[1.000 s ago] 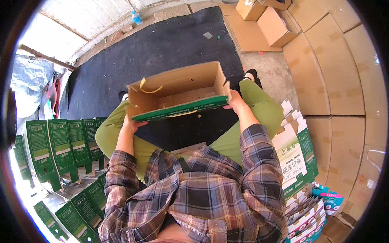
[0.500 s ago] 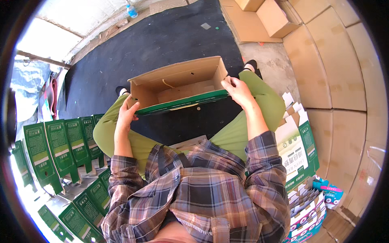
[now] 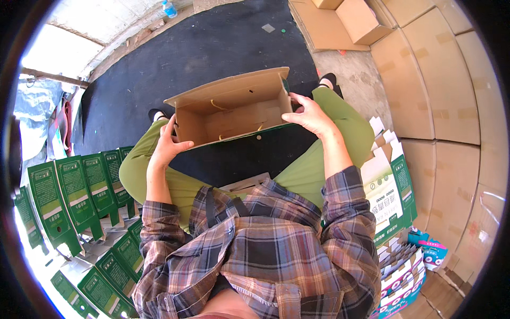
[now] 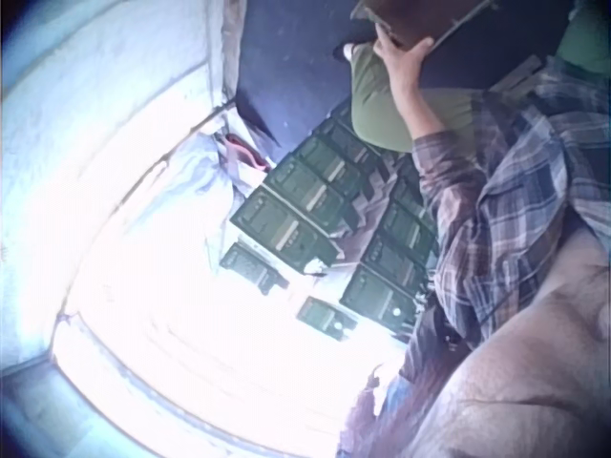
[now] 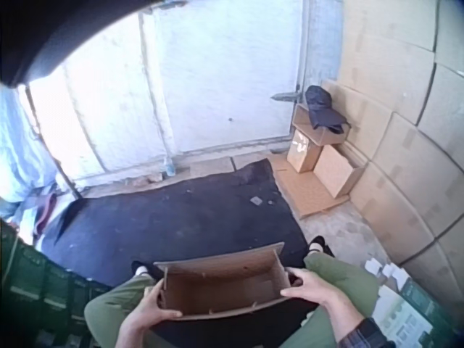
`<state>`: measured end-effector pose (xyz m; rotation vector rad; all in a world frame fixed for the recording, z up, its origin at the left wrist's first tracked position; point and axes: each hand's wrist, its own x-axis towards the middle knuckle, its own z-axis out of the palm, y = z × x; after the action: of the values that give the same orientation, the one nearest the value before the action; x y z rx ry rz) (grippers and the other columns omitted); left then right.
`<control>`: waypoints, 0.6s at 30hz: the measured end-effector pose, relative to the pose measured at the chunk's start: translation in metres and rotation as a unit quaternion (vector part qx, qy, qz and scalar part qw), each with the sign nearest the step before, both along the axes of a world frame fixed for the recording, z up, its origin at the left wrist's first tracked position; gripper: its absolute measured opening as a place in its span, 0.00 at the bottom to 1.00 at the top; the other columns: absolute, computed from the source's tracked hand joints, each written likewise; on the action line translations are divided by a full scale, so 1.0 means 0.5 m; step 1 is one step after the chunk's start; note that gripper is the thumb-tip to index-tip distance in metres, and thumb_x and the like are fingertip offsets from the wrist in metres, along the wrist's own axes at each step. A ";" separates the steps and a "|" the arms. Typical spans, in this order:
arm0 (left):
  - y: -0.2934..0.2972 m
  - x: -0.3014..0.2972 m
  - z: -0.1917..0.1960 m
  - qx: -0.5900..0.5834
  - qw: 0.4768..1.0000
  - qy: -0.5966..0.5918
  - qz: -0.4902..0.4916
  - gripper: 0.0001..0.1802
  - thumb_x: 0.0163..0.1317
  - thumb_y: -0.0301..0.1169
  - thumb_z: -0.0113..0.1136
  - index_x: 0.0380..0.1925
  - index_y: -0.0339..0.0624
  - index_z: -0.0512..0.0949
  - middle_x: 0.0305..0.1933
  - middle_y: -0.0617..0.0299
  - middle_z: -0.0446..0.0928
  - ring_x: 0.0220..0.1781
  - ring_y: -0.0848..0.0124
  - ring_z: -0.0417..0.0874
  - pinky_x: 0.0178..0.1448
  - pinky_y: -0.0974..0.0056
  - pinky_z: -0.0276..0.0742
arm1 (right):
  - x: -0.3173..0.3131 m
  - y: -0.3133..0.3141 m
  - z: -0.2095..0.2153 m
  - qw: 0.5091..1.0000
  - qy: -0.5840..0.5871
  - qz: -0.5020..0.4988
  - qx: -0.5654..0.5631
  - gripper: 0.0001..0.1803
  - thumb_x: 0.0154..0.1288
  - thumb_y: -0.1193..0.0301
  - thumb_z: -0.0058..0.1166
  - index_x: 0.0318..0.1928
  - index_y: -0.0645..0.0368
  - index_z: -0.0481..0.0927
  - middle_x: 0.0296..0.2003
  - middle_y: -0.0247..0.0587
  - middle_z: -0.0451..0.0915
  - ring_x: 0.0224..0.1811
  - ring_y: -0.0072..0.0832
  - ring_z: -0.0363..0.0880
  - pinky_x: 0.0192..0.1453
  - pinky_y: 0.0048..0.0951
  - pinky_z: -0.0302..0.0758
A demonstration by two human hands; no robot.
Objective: Folding flat cardboard pieces into boxes and stacking them.
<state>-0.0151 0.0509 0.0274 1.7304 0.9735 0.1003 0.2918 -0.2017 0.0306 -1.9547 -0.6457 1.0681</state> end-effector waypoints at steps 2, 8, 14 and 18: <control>0.014 -0.009 -0.020 0.018 0.999 0.012 -0.029 0.54 0.40 0.35 0.76 0.69 0.45 0.57 0.58 0.54 0.60 0.47 0.68 0.71 0.56 0.62 0.72 | -0.001 0.010 -0.013 0.999 -0.037 -0.004 0.001 0.40 0.52 0.63 0.66 0.64 0.62 0.65 0.55 0.46 0.73 0.46 0.28 0.74 0.54 0.29 0.72; 0.042 -0.012 -0.061 -0.099 0.993 -0.017 -0.053 0.56 0.44 0.50 0.73 0.68 0.36 0.55 0.67 0.50 0.56 0.65 0.60 0.63 0.66 0.58 0.64 | 0.034 0.044 -0.047 0.993 0.114 -0.005 -0.008 0.35 0.62 0.53 0.57 0.62 0.65 0.67 0.58 0.43 0.71 0.53 0.28 0.74 0.54 0.28 0.72; 0.048 -0.026 -0.064 -0.094 0.990 -0.086 -0.052 0.49 0.52 0.48 0.69 0.68 0.38 0.56 0.64 0.45 0.66 0.66 0.58 0.66 0.67 0.57 0.61 | 0.040 0.046 -0.044 0.978 0.190 -0.084 0.005 0.46 0.62 0.39 0.47 0.65 0.66 0.61 0.60 0.45 0.70 0.60 0.31 0.71 0.67 0.44 0.56; 0.045 0.004 -0.095 -0.066 0.993 -0.080 0.058 0.38 0.55 0.41 0.67 0.64 0.41 0.65 0.59 0.50 0.73 0.59 0.61 0.73 0.62 0.60 0.67 | 0.024 0.042 -0.078 0.990 0.080 -0.096 0.066 0.35 0.63 0.47 0.53 0.59 0.64 0.70 0.57 0.45 0.72 0.58 0.30 0.72 0.63 0.37 0.63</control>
<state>-0.0131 0.0733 -0.0203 1.5209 0.9414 0.2409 0.3037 -0.1805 -0.0086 -1.7578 -0.4198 1.0219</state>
